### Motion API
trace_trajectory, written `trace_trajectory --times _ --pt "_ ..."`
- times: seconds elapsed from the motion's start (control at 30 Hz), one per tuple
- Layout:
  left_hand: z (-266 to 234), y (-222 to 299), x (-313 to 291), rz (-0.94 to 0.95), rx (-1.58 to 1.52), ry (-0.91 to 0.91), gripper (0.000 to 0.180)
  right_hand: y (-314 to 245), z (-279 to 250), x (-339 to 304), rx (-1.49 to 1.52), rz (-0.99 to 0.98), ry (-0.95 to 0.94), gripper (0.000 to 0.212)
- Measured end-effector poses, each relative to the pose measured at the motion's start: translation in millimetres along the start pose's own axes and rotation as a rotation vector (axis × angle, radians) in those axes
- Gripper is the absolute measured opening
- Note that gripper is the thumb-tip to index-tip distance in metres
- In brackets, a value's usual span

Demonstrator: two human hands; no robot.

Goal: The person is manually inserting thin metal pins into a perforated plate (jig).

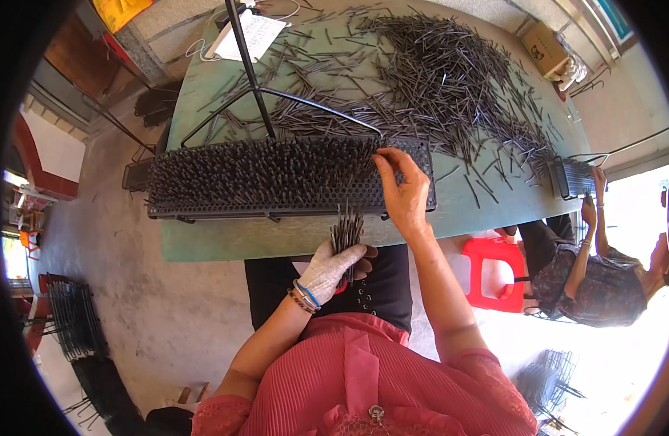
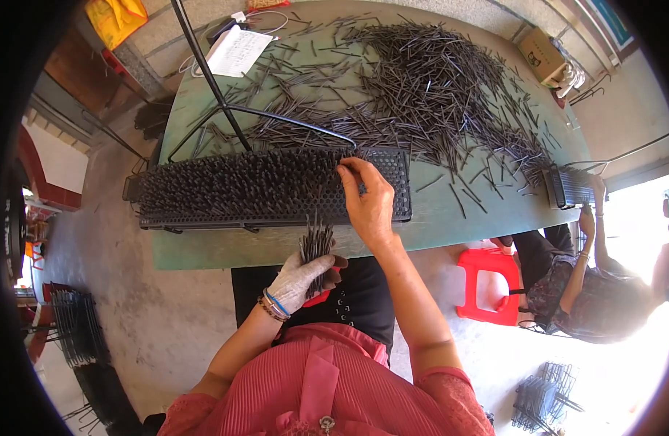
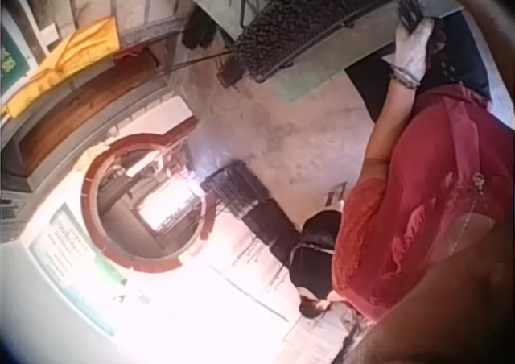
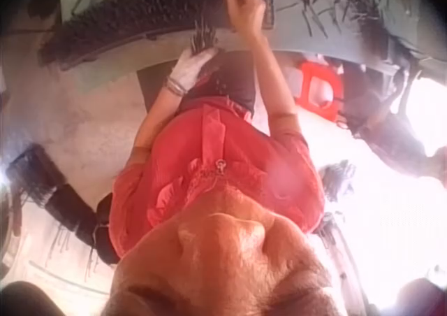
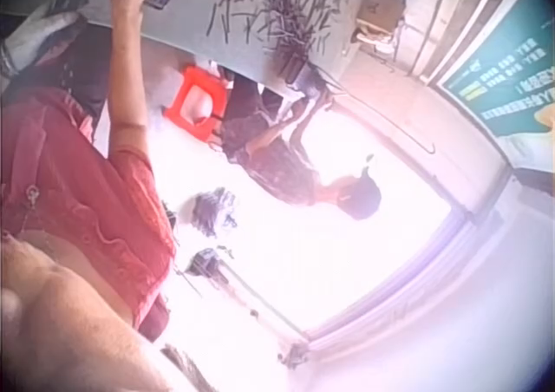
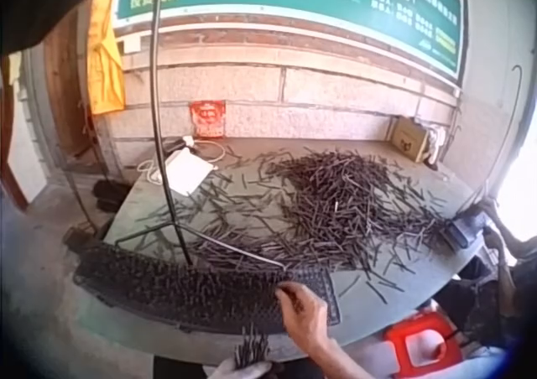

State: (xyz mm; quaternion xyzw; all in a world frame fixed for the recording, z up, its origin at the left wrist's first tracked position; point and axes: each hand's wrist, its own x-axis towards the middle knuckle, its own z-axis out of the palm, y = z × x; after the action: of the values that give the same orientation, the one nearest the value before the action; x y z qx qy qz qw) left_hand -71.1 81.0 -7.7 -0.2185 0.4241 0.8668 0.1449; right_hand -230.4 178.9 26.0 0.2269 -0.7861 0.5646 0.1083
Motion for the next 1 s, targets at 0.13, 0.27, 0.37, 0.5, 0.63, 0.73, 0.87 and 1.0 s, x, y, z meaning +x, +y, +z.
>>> trace_trajectory --times 0.13,0.27,0.37,0.5,0.63,0.73,0.87,1.0 --pt "-1 0 -1 0.022 -0.030 0.011 0.029 10 2 -2 -0.025 0.021 -0.072 0.015" --pt "-1 2 0 0.012 -0.007 0.007 0.026 6 0 2 -0.177 -0.232 -0.129 0.015" --pt "-1 2 0 0.010 -0.005 0.008 0.026 1 1 3 -0.168 -0.291 -0.157 0.015" --pt "-3 2 0 -0.003 0.002 0.012 0.026 -2 -1 9 -0.210 -0.344 -0.185 0.015" --pt "-2 2 0 0.008 -0.003 0.014 0.026 -1 0 11 -0.205 -0.300 -0.197 0.016" --pt "-2 2 0 0.010 -0.007 0.015 0.026 2 0 6 -0.163 -0.244 -0.170 0.016" --pt "-3 2 1 0.008 -0.021 0.019 0.027 -3 -3 6 -0.188 -0.305 -0.153 0.016" --pt "-5 0 2 0.009 -0.038 0.014 0.028 -2 -4 11 -0.212 -0.322 -0.200 0.014"
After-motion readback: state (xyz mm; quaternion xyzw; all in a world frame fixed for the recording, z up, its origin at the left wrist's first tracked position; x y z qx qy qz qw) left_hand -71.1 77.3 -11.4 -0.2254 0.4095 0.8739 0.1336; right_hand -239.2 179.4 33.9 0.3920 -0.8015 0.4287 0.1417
